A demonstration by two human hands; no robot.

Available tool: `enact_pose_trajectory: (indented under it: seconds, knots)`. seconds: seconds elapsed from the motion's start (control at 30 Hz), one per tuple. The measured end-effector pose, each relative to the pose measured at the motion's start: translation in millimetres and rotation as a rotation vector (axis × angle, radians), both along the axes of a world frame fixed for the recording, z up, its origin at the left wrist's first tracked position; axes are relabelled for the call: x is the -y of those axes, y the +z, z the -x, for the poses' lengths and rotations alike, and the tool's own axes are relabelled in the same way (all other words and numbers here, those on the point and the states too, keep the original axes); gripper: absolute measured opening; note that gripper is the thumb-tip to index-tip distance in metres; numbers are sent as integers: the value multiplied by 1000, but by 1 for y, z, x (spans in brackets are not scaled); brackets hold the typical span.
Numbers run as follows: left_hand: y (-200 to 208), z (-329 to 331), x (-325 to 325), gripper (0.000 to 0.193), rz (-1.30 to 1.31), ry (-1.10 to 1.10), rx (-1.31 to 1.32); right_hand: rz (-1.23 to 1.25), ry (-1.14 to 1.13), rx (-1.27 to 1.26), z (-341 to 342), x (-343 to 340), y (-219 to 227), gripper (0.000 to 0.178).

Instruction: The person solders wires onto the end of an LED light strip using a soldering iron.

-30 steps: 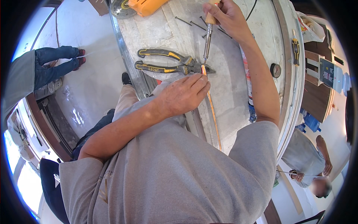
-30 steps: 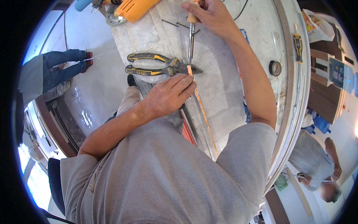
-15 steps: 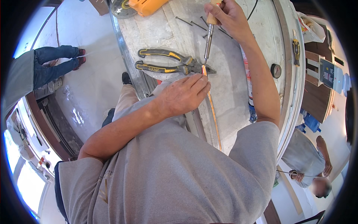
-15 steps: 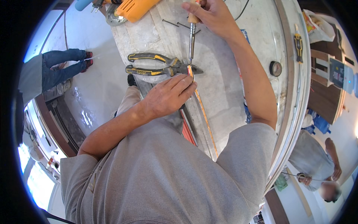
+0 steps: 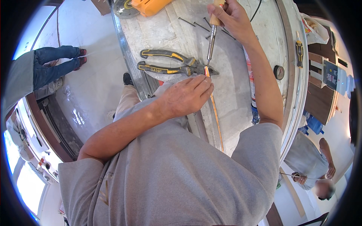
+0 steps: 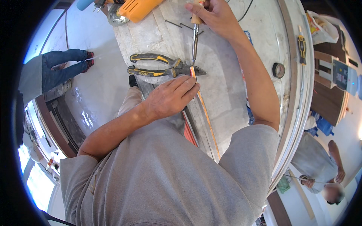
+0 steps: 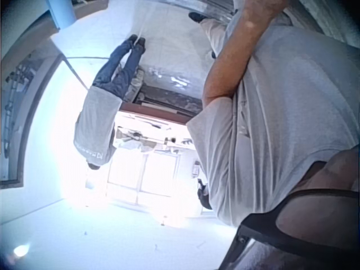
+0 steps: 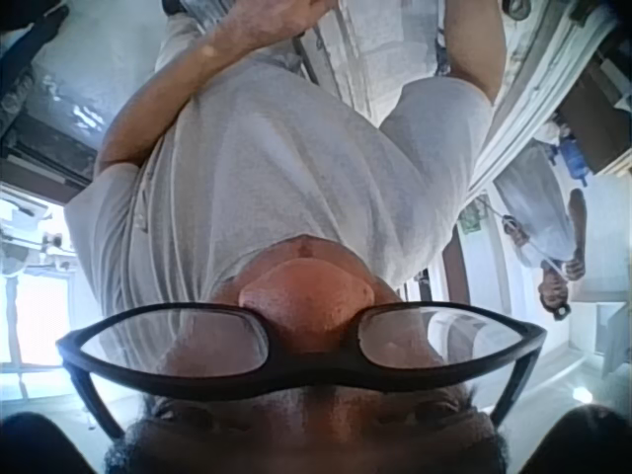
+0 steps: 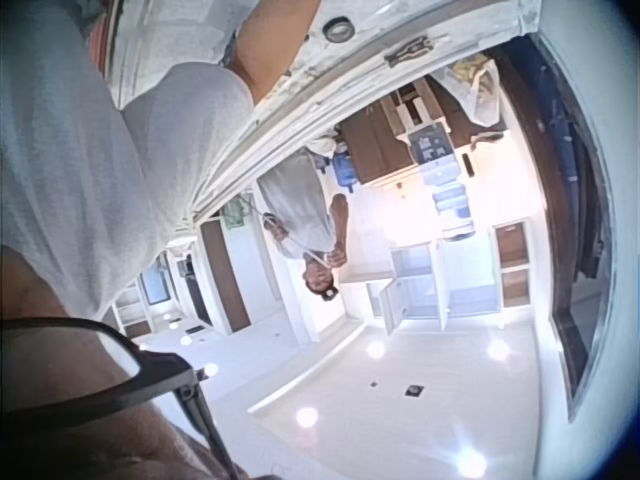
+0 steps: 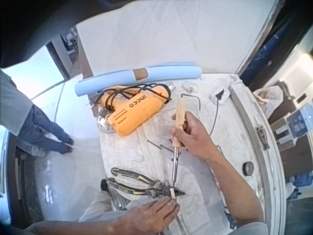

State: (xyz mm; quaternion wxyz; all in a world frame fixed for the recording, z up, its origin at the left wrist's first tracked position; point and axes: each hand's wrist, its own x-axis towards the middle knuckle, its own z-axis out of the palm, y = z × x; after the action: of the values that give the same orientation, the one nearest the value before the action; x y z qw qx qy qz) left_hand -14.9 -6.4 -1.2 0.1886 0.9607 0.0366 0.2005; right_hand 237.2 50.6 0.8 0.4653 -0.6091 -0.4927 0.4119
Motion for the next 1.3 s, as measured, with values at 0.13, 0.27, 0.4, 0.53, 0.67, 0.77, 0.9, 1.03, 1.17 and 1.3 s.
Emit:
enact_pose_trajectory:
  seconds: [0.13,0.27,0.4,0.53,0.67,0.77,0.9,1.03,1.17,1.3]
  knots:
    - [-1,-1,0,31,-3,-7,2,7,1,-14,-2,0,-3,36]
    - [-1,0,-1,30,-4,-9,-43,-11,8,-18,-1,0,-2,36]
    - [0,-1,-1,29,6,-15,-36,7,-17,-43,0,-1,-2,37]
    - [-1,-2,-1,28,1,-18,-30,10,-49,-9,1,-1,-1,40]
    - [-1,-2,-1,27,-3,-19,-19,16,-61,-2,2,-1,4,39]
    - [-3,-2,-1,27,-5,-20,-18,85,-40,-4,1,0,7,39]
    - [-3,-3,-1,27,-6,-13,-17,55,-28,7,2,1,6,39]
    - [-1,-2,-1,26,-1,-6,-15,41,-8,-1,1,1,5,38]
    - [-3,-2,0,26,-7,0,-17,26,1,-17,1,1,3,38]
    - [-4,-1,1,26,6,10,-6,35,8,-19,0,1,3,38]
